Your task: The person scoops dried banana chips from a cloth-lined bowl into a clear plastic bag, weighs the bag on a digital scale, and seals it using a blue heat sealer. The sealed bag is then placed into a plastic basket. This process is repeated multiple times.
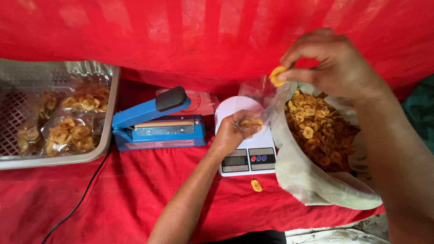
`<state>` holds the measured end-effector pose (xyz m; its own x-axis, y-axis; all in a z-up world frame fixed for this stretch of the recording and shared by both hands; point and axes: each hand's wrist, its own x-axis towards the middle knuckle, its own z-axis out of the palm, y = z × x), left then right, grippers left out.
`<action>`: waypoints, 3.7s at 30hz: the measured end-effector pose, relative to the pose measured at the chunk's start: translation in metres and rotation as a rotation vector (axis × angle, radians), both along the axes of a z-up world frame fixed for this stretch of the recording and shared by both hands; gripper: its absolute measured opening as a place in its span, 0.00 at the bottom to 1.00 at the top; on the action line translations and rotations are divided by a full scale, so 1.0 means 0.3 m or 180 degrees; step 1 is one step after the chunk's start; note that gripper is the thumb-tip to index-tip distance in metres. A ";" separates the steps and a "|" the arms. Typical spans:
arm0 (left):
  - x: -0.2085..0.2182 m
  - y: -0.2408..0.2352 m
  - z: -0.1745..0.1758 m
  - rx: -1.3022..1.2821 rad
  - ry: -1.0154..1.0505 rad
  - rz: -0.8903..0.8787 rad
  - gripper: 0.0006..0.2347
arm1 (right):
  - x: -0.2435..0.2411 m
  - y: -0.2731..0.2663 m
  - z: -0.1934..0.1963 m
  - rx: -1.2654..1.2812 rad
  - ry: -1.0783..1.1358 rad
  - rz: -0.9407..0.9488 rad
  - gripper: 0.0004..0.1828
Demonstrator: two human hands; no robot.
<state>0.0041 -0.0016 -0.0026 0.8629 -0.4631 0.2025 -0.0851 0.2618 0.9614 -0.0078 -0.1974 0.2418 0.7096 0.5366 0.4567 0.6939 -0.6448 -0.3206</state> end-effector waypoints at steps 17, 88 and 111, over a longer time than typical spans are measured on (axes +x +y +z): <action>-0.014 0.010 0.052 -0.0644 -0.0280 -0.0384 0.22 | -0.025 0.050 -0.008 -0.0820 0.1112 -0.0498 0.11; 0.016 -0.041 -0.051 -0.0696 0.0371 -0.0529 0.20 | -0.191 0.053 0.063 -0.0776 0.0176 -0.1333 0.13; -0.020 0.002 0.037 -0.1098 0.0774 -0.0830 0.25 | -0.053 0.074 0.018 -0.1257 0.1142 -0.0628 0.19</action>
